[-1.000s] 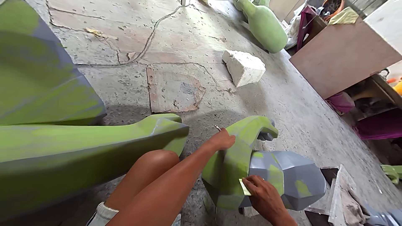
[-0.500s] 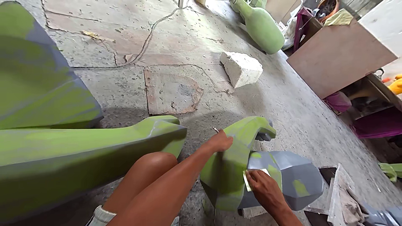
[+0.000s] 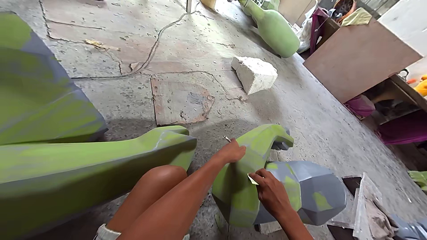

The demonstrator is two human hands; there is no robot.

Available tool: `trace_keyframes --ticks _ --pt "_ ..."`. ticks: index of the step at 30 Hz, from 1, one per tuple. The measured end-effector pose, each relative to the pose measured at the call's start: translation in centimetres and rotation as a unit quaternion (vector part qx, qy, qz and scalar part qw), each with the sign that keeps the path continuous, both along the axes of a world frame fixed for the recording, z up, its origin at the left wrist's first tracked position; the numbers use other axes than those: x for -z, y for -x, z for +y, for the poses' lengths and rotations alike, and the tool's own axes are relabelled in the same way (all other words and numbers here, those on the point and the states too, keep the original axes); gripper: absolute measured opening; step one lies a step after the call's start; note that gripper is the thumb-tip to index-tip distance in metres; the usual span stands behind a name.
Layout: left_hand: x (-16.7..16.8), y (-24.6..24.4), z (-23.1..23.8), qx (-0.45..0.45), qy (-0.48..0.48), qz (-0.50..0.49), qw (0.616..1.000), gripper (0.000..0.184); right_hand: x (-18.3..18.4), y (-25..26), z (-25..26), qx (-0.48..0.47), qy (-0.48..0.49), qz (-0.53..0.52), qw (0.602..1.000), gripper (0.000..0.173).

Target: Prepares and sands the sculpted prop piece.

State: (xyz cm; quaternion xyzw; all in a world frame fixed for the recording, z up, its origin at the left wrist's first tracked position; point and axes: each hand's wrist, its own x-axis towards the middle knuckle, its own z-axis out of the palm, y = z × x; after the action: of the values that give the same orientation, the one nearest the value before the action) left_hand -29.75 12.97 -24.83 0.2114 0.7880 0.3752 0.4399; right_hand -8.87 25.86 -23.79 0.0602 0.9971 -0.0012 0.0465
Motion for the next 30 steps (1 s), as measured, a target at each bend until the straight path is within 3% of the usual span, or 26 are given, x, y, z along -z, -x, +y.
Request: trace_keyframes --ticks 17,20,23,26,30 --pt "0.3 0.1 -0.1 0.012 0.008 0.014 1.000 0.067 3.1 -10.6 -5.6 0.008 0.012 0.040 0.999 0.051" --pt "-0.1 0.1 -0.2 0.009 0.005 0.009 1.000 0.068 2.9 -11.4 -6.3 0.015 0.033 0.004 0.999 0.045" --pt "-0.8 -0.2 -0.4 0.006 0.017 0.017 1.000 0.066 2.8 -12.3 -6.7 0.033 0.119 -0.035 0.992 0.033" --pt "-1.4 0.2 -0.6 -0.018 0.029 0.036 0.999 0.070 0.5 -10.0 -5.8 0.046 0.190 0.031 0.980 0.033" --pt "-1.2 0.8 -0.4 -0.015 0.032 0.039 0.999 0.063 -3.2 -2.9 -0.9 0.033 0.183 0.111 0.976 0.035"
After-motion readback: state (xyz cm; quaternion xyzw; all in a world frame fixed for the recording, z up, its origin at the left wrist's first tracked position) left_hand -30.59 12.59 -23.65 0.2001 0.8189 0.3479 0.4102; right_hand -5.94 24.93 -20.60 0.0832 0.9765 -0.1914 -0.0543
